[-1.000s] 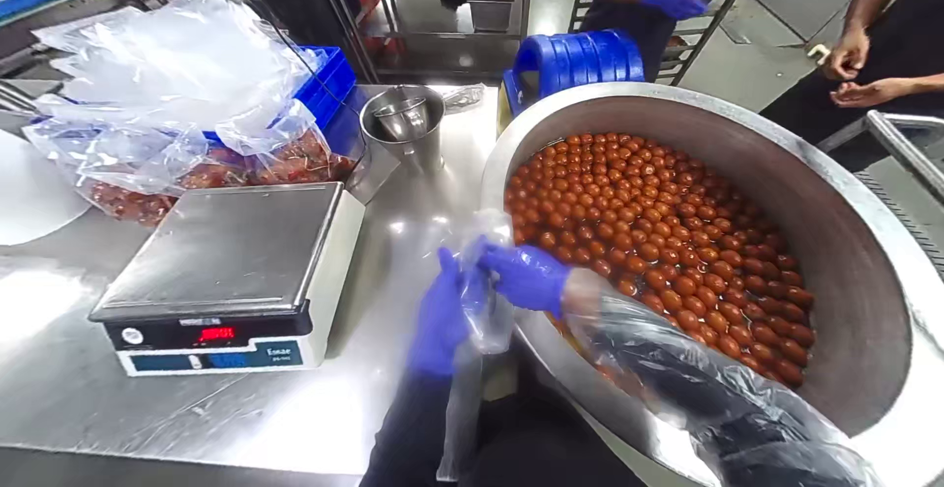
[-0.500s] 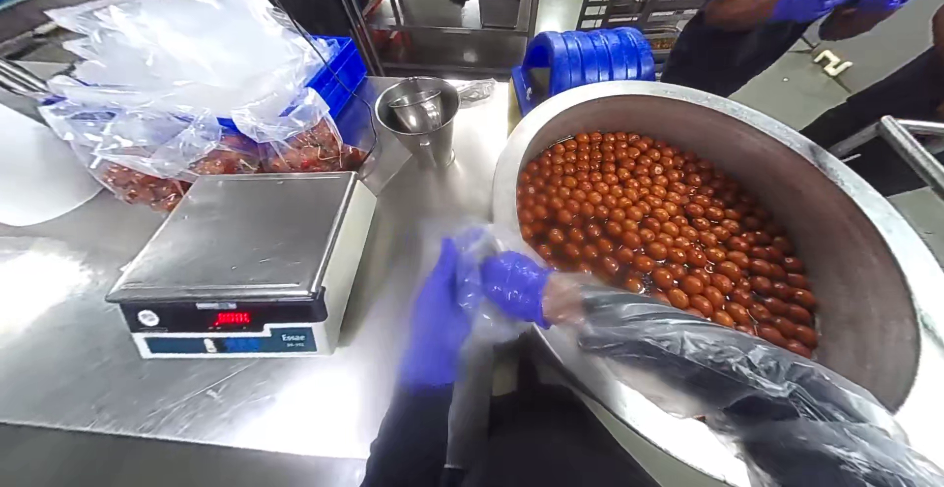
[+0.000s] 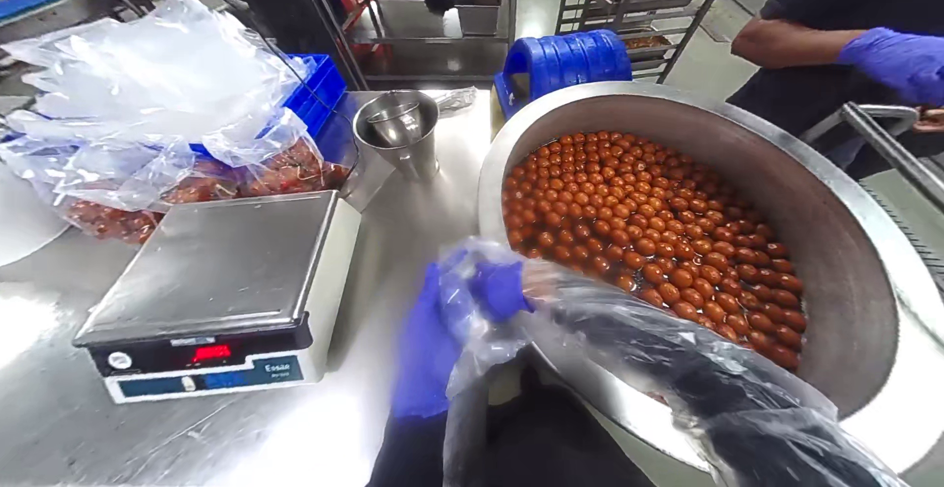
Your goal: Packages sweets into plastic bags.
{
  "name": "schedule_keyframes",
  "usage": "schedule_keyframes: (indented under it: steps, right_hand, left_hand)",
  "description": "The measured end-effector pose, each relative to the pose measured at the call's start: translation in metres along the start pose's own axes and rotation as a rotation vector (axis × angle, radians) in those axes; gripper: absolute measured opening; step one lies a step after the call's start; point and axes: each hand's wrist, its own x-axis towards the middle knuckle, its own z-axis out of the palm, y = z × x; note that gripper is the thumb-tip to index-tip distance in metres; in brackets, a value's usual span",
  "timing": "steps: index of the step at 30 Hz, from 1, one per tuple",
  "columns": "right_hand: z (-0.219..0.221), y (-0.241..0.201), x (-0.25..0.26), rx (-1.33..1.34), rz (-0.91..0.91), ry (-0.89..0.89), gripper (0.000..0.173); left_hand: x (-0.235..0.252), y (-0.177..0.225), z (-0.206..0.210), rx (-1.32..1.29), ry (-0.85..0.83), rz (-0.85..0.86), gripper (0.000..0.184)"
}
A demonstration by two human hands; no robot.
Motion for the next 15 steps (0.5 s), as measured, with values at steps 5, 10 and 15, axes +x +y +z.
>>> schedule_keyframes:
  steps: [5, 10, 15]
  right_hand:
    - [-0.052, 0.01, -0.11, 0.398, -0.402, 0.304, 0.022]
    - [-0.05, 0.082, -0.183, 0.752, -0.192, 0.638, 0.022]
    - [0.012, 0.155, -0.182, 1.035, 0.216, 0.55, 0.029]
  left_hand:
    - [-0.005, 0.007, -0.005, 0.057, -0.052, 0.153, 0.048]
    - [-0.008, 0.02, -0.009, 0.135, -0.003, 0.271, 0.044]
    - [-0.004, 0.014, -0.023, 0.04, -0.015, 0.247, 0.049]
